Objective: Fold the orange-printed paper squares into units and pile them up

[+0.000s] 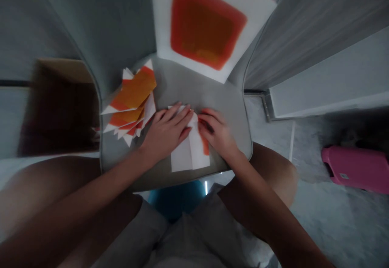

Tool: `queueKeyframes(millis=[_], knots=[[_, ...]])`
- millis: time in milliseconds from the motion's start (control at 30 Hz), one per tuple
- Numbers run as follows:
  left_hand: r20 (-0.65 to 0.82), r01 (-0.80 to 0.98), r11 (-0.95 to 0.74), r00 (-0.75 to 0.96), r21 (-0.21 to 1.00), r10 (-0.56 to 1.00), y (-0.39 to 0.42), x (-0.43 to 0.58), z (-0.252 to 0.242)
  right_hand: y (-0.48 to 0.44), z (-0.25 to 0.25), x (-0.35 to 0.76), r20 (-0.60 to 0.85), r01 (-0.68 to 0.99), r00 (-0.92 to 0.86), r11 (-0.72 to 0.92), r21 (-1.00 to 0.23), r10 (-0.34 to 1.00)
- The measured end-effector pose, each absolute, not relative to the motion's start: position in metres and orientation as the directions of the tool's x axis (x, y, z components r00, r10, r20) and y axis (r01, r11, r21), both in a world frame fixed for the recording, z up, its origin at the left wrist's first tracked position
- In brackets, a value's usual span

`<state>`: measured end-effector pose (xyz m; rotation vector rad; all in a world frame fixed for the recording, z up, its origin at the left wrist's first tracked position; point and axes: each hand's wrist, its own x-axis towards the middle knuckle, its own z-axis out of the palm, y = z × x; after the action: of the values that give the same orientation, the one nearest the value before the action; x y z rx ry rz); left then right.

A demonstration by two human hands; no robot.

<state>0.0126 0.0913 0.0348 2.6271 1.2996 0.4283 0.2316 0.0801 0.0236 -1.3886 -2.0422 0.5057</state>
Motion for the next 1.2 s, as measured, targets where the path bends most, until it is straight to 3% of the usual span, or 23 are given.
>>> queueKeyframes(millis=[167, 600, 833, 1000, 1200], knots=[[0.186, 0.743, -0.608, 0.579, 0.280, 0.794, 0.092, 0.012, 0.034, 0.078, 0.027, 0.235, 0.253, 0.669, -0.232, 0.343, -0.659, 0.939], [0.177, 0.770, -0.575, 0.547, 0.278, 0.818, 0.089, 0.016, 0.033, 0.085, 0.025, 0.242, 0.246, 0.780, -0.139, 0.259, -0.570, 0.959], [0.174, 0.769, -0.575, 0.548, 0.278, 0.818, 0.090, 0.016, 0.034, 0.092, 0.033, 0.248, 0.183, 0.671, -0.164, 0.246, -0.699, 0.969], [0.172, 0.766, -0.566, 0.540, 0.306, 0.824, 0.090, 0.016, 0.034, 0.103, 0.056, 0.237, -0.056, 0.514, -0.243, 0.080, -0.854, 0.968], [0.177, 0.755, -0.560, 0.533, 0.340, 0.827, 0.090, 0.015, 0.034, 0.124, 0.078, 0.218, -0.210, 0.716, -0.139, -0.048, -0.696, 0.968]])
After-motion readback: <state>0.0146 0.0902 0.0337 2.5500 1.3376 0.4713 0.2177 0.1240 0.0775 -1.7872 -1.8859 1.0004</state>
